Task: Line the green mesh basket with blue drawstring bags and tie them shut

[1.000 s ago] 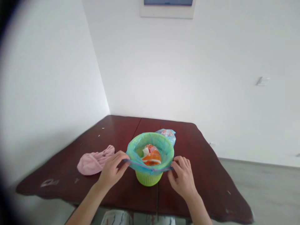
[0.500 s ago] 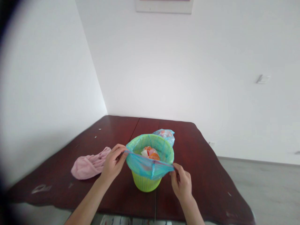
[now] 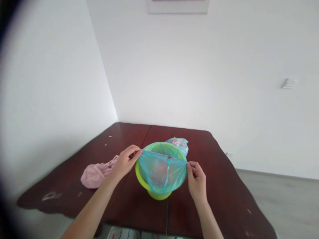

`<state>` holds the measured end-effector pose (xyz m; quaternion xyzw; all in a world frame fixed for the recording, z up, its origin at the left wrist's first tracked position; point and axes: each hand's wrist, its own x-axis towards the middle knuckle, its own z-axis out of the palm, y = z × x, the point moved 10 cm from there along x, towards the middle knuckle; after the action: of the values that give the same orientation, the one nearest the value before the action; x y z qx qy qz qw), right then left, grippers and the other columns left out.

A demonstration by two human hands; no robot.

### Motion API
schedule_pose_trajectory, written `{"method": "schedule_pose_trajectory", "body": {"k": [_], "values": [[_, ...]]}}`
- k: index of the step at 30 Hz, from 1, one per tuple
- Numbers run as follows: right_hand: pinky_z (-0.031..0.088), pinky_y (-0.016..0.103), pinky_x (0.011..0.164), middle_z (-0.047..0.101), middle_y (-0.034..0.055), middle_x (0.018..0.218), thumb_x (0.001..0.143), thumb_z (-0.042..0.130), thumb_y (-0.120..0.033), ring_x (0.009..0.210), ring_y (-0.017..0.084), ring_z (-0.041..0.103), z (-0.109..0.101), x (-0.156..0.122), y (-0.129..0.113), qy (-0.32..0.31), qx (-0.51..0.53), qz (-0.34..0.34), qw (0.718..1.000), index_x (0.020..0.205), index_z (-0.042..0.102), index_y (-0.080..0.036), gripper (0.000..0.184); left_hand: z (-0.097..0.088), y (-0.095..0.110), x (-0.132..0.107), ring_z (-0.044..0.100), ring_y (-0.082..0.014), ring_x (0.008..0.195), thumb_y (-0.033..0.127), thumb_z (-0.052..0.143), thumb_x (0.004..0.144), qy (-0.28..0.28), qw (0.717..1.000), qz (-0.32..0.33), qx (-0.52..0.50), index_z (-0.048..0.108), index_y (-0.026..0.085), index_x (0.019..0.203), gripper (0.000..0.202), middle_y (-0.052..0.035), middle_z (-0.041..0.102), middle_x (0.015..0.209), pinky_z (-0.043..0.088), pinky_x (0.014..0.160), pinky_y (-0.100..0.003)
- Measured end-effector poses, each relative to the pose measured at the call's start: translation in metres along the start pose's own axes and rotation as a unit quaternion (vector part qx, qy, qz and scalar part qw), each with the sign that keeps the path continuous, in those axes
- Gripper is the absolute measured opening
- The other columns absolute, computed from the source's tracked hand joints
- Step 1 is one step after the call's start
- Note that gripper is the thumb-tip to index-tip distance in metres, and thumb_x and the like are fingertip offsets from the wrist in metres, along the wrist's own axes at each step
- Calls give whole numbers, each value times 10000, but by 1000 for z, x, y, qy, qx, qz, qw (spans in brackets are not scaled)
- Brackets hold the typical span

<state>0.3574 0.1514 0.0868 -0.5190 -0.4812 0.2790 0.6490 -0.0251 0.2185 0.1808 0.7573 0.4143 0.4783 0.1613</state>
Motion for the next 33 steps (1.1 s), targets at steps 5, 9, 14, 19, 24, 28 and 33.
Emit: {"method": "schedule_pose_trajectory", "body": {"k": [5, 9, 14, 19, 24, 28, 33], "values": [[403, 281, 546, 700, 22, 728, 971, 782, -812, 603, 179, 583, 16, 51, 6, -110, -42, 29, 993, 979, 708, -216, 601, 11, -22, 50, 728, -241, 901, 620, 628, 1163, -55, 998, -28, 33, 845, 211, 1052, 476, -83, 838, 1045, 509, 816, -340], [436, 266, 577, 695, 17, 721, 910, 787, -766, 650, 172, 603, 31, 101, 5, -156, -119, 41, 980, 859, 660, -223, 560, 29, -44, 95, 736, -267, 875, 670, 586, 1128, -101, 992, -48, 59, 858, 204, 1001, 554, -97, 857, 991, 480, 772, -340], [410, 238, 453, 588, -35, 557, 961, 802, -523, 454, 132, 517, 58, 145, 7, -199, -201, 98, 954, 767, 602, -239, 398, 43, -64, 140, 682, -240, 702, 722, 599, 1068, -130, 987, -57, 72, 784, 216, 808, 598, -53, 748, 706, 412, 676, -320], [496, 223, 510, 669, 6, 597, 996, 835, -342, 475, 134, 626, 76, 184, -19, -185, -240, 99, 948, 792, 629, -209, 319, 41, -49, 179, 614, -204, 565, 674, 607, 1087, -130, 988, -37, 77, 744, 224, 818, 542, -9, 657, 590, 396, 651, -313], [615, 302, 775, 829, 104, 977, 1094, 667, -316, 849, 208, 778, 80, 193, -100, -118, -209, -32, 970, 1024, 760, -199, 166, 18, 9, 195, 683, -215, 765, 592, 626, 1137, -107, 990, 45, 79, 799, 203, 937, 470, -41, 752, 771, 445, 764, -304], [655, 398, 913, 856, 146, 1126, 1095, 670, -582, 1066, 292, 776, 60, 129, -165, -97, -80, -159, 979, 1102, 810, -225, 383, -11, 65, 147, 733, -227, 895, 658, 585, 1197, -111, 979, 154, 72, 851, 195, 1076, 548, -79, 810, 950, 532, 892, -322], [560, 340, 642, 693, 76, 774, 1010, 818, -686, 717, 230, 630, 4, 3, -155, -142, -15, -139, 980, 730, 694, -253, 531, -53, 106, 7, 751, -231, 866, 615, 757, 1139, -146, 938, 270, 163, 891, 302, 1036, 355, -42, 822, 913, 614, 958, -377]]}}
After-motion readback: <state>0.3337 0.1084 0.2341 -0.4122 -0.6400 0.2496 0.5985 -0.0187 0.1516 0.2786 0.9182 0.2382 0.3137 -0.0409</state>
